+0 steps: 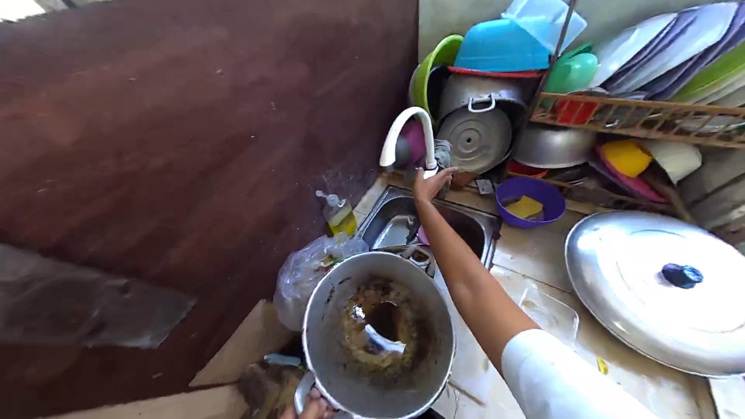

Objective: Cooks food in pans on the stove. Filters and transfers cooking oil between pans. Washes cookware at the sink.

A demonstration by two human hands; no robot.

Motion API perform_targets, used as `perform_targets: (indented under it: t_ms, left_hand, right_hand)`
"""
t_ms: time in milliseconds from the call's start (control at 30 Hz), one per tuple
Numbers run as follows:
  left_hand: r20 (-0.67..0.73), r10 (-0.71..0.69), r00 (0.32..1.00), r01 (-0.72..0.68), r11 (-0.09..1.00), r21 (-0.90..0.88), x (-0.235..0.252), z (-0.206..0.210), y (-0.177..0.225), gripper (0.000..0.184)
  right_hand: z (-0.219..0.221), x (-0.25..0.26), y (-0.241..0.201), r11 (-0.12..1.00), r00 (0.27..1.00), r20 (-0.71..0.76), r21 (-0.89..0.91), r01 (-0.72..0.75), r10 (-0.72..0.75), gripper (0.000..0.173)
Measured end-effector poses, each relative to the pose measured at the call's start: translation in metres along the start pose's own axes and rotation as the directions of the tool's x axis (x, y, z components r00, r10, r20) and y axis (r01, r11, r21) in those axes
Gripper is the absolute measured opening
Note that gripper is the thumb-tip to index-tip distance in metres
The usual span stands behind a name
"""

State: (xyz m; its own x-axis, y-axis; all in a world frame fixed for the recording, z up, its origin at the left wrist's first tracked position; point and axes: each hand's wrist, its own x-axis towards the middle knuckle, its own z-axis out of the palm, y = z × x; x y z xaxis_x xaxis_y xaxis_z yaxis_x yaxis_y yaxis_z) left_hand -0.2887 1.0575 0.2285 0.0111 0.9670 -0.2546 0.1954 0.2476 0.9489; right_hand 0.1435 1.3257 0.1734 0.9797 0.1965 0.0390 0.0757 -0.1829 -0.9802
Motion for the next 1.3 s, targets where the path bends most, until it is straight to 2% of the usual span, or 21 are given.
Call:
perform_targets:
  t_ms: [67, 100, 133, 200, 300, 367, 400, 467, 533, 600, 633, 700, 767, 867, 933, 1000, 1033, 1100, 1133, 1233, 1300]
  left_hand:
    - [0.044, -0.018, 0.999, 0.014, 0.997, 0.077, 0.035, 0.036, 0.018, 0.017]
    - [0.059, -0.021, 0.998, 0.014, 0.993, 0.115, 0.055, 0.055, 0.021, 0.018]
    - [0.087, -0.034, 0.996, 0.02, 0.987, 0.157, 0.075, 0.073, 0.026, 0.019]
    - [0.155, -0.105, 0.982, 0.063, 0.964, 0.257, 0.113, 0.109, 0.037, 0.021]
    - [0.231, -0.196, 0.953, 0.089, 0.909, 0.408, 0.163, 0.162, 0.052, 0.021]
    - [0.257, -0.254, 0.932, 0.09, 0.851, 0.517, 0.187, 0.192, 0.062, 0.025]
    - [0.267, -0.281, 0.922, 0.08, 0.813, 0.577, 0.197, 0.206, 0.064, 0.028]
    - [0.298, -0.304, 0.905, 0.023, 0.734, 0.679, 0.216, 0.231, 0.058, 0.032]
    - [0.34, -0.327, 0.882, -0.047, 0.656, 0.753, 0.231, 0.252, 0.054, 0.038]
    - [0.367, -0.355, 0.86, -0.128, 0.546, 0.828, 0.239, 0.272, 0.055, 0.042]
    - [0.375, -0.375, 0.847, -0.168, 0.482, 0.86, 0.24, 0.281, 0.058, 0.043]
    - [0.382, -0.422, 0.822, -0.225, 0.375, 0.899, 0.238, 0.297, 0.073, 0.046]
    - [0.394, -0.444, 0.805, -0.278, 0.305, 0.911, 0.238, 0.31, 0.082, 0.046]
    - [0.4, -0.468, 0.788, -0.337, 0.216, 0.916, 0.241, 0.32, 0.079, 0.047]
    - [0.391, -0.501, 0.772, -0.345, 0.187, 0.92, 0.245, 0.322, 0.069, 0.047]
    - [0.38, -0.53, 0.758, -0.311, 0.219, 0.925, 0.251, 0.322, 0.05, 0.044]
    - [0.373, -0.538, 0.756, -0.269, 0.263, 0.926, 0.254, 0.321, 0.042, 0.043]
    - [0.361, -0.54, 0.761, -0.148, 0.397, 0.906, 0.258, 0.315, 0.025, 0.042]
    - [0.352, -0.546, 0.76, -0.076, 0.464, 0.883, 0.258, 0.312, 0.018, 0.043]
    - [0.353, -0.515, 0.781, 0.079, 0.643, 0.762, 0.256, 0.3, -0.002, 0.04]
    - [0.364, -0.496, 0.789, 0.128, 0.711, 0.691, 0.258, 0.293, -0.019, 0.035]
  right_hand:
    - [0.004, 0.005, 0.002, 0.938, 0.963, 0.102, -0.223, 0.266, -0.249, 0.094]
    - [0.0, 0.007, 0.003, 0.848, 0.91, 0.205, -0.336, 0.411, -0.359, 0.088]
    - [-0.004, 0.011, 0.004, 0.758, 0.851, 0.29, -0.389, 0.524, -0.439, 0.09]
    - [-0.016, 0.017, 0.004, 0.684, 0.789, 0.405, -0.404, 0.608, -0.462, 0.099]
    - [-0.053, 0.027, 0.009, 0.708, 0.707, 0.567, -0.281, 0.648, -0.422, 0.123]
    - [-0.082, 0.045, 0.022, 0.744, 0.669, 0.645, -0.227, 0.629, -0.369, 0.125]
    - [-0.099, 0.059, 0.03, 0.763, 0.683, 0.653, -0.243, 0.599, -0.328, 0.118]
    - [-0.133, 0.101, 0.054, 0.788, 0.757, 0.6, -0.321, 0.525, -0.26, 0.096]
    - [-0.169, 0.149, 0.075, 0.821, 0.838, 0.529, -0.416, 0.391, -0.13, 0.075]
    - [-0.201, 0.191, 0.091, 0.785, 0.887, 0.461, -0.562, 0.263, 0.033, 0.061]
    - [-0.212, 0.204, 0.099, 0.744, 0.894, 0.428, -0.638, 0.196, 0.132, 0.058]
    - [-0.222, 0.218, 0.113, 0.632, 0.865, 0.366, -0.771, 0.075, 0.343, 0.071]
    - [-0.22, 0.225, 0.132, 0.54, 0.809, 0.35, -0.84, 0.049, 0.473, 0.092]
    - [-0.207, 0.231, 0.155, 0.432, 0.758, 0.384, -0.889, 0.149, 0.528, 0.101]
    - [-0.197, 0.225, 0.154, 0.431, 0.805, 0.355, -0.892, 0.139, 0.476, 0.1]
    - [-0.191, 0.22, 0.16, 0.416, 0.804, 0.349, -0.898, 0.141, 0.482, 0.102]
    - [-0.188, 0.222, 0.16, 0.416, 0.782, 0.384, -0.892, 0.177, 0.49, 0.094]
    - [-0.192, 0.231, 0.165, 0.439, 0.726, 0.475, -0.86, 0.261, 0.497, 0.084]
    - [-0.198, 0.233, 0.167, 0.471, 0.737, 0.466, -0.853, 0.226, 0.489, 0.084]
    - [-0.21, 0.227, 0.153, 0.658, 0.874, 0.345, -0.752, 0.039, 0.343, 0.071]
    - [-0.208, 0.211, 0.122, 0.831, 0.93, 0.311, -0.556, 0.012, 0.195, 0.059]
